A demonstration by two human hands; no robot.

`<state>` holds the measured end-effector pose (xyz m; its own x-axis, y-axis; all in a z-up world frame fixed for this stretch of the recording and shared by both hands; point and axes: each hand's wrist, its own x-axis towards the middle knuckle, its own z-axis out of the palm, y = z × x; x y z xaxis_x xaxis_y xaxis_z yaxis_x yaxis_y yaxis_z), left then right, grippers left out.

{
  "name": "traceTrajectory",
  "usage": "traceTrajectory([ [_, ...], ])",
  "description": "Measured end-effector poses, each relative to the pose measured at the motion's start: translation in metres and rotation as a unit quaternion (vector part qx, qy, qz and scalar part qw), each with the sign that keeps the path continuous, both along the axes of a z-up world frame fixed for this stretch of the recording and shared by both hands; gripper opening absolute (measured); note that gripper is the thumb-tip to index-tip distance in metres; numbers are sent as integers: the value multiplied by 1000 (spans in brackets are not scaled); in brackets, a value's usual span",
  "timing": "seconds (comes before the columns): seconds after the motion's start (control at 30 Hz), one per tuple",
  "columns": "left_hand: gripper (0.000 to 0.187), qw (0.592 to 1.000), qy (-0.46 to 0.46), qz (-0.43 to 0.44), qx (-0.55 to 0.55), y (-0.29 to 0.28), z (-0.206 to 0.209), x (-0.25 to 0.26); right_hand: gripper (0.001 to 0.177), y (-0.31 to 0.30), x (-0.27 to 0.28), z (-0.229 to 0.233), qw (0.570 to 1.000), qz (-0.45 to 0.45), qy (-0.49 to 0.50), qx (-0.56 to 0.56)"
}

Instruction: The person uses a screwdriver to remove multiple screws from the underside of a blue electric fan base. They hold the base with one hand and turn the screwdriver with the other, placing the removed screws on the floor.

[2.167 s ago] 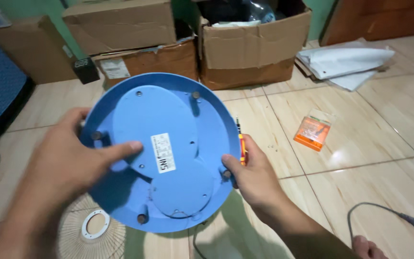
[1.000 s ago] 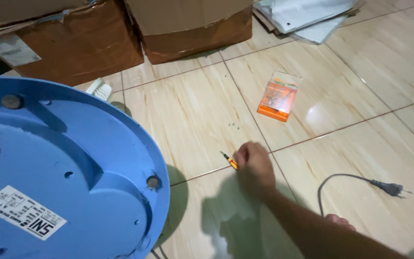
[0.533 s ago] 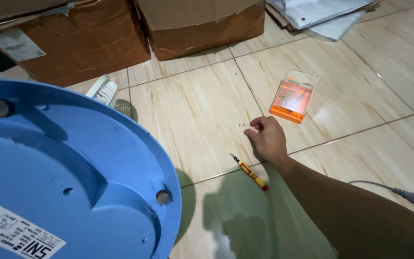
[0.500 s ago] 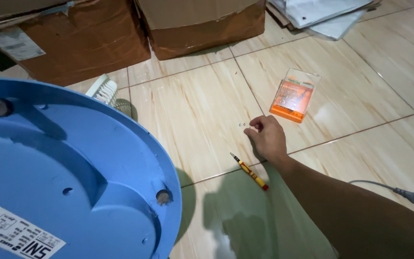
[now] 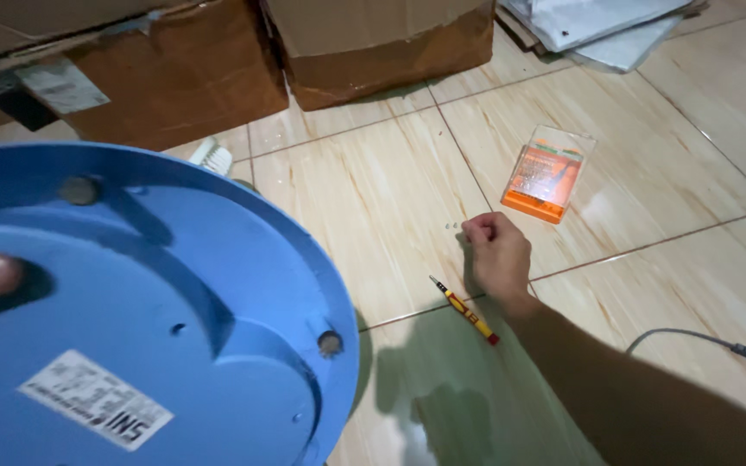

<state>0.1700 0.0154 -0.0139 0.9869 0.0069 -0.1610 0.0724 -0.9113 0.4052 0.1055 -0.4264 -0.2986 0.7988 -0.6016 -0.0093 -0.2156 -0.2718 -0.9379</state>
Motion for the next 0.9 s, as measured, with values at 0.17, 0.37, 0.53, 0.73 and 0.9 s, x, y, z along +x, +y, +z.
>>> traceTrajectory([
  [0.17, 66, 999, -40, -8, 3, -42, 29, -35, 21, 46, -24, 95, 954, 58, -164, 245],
  [0.37, 64, 996, -16, 60, 65, -104, 87, -106, 19, 81, -77, 220, 914, 202, -241, 257],
  [0.53, 66, 999, -38, -2, 22, -108, 117, -133, 20, 116, -126, 270, 930, 264, -187, 175],
  [0.73, 73, 990, -83, -99, -54, -87, 120, -139, 19, 141, -155, 286, 939, 270, -214, 4],
  [0.9, 62, 983, -90, -151, -60, -65, 120, -137, 18, 159, -165, 293, 925, 269, -265, -37],
])
